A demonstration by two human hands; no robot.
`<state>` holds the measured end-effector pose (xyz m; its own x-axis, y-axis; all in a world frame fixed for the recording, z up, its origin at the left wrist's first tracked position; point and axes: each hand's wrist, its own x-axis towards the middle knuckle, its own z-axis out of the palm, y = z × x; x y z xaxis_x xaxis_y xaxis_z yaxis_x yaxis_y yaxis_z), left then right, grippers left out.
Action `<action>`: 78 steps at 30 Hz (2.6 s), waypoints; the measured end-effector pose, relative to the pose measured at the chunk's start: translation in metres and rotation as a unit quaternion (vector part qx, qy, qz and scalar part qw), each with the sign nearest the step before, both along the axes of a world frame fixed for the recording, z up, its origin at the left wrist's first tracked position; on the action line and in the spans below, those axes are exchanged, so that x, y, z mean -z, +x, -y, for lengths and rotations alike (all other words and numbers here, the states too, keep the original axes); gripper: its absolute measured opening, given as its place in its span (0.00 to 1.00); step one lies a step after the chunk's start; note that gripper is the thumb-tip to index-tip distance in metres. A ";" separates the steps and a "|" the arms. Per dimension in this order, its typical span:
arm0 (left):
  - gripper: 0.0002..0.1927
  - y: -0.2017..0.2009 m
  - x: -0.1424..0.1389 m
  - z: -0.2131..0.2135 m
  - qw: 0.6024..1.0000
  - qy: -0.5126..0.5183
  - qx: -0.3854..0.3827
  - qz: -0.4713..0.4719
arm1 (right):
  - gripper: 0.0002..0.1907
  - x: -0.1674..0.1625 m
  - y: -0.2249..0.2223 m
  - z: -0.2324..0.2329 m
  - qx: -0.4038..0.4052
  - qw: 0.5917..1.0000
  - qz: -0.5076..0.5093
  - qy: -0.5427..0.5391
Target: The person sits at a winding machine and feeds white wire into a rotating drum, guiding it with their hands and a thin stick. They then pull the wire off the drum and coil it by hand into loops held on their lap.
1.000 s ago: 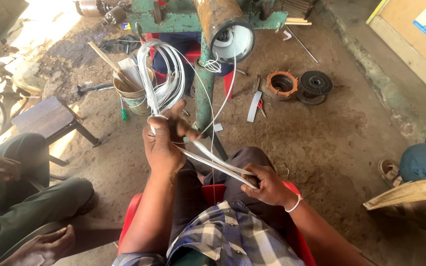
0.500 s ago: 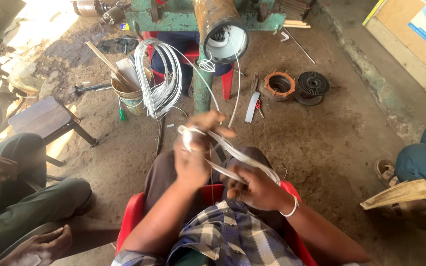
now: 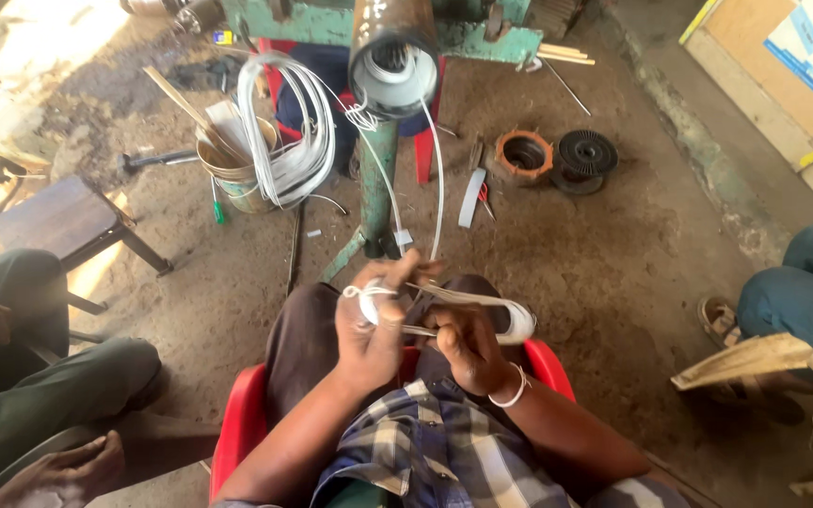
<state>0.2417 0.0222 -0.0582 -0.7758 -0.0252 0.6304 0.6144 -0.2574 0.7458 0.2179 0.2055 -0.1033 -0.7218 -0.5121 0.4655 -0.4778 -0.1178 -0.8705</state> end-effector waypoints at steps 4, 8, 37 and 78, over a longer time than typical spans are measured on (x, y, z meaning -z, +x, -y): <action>0.25 0.002 0.001 0.011 0.999 0.029 -0.015 -0.029 | 0.32 0.032 -0.011 -0.008 0.073 0.996 0.036 0.043; 0.25 -0.001 -0.001 0.031 0.995 0.057 -0.063 -0.060 | 0.32 0.060 -0.024 -0.018 0.156 0.985 0.001 0.078; 0.25 -0.041 -0.003 0.047 0.962 0.263 0.072 0.013 | 0.12 0.077 -0.010 -0.048 0.062 0.982 0.022 0.175; 0.09 -0.055 -0.032 -0.044 0.999 0.000 0.039 0.028 | 0.16 -0.039 -0.061 -0.003 0.136 0.975 0.037 -0.170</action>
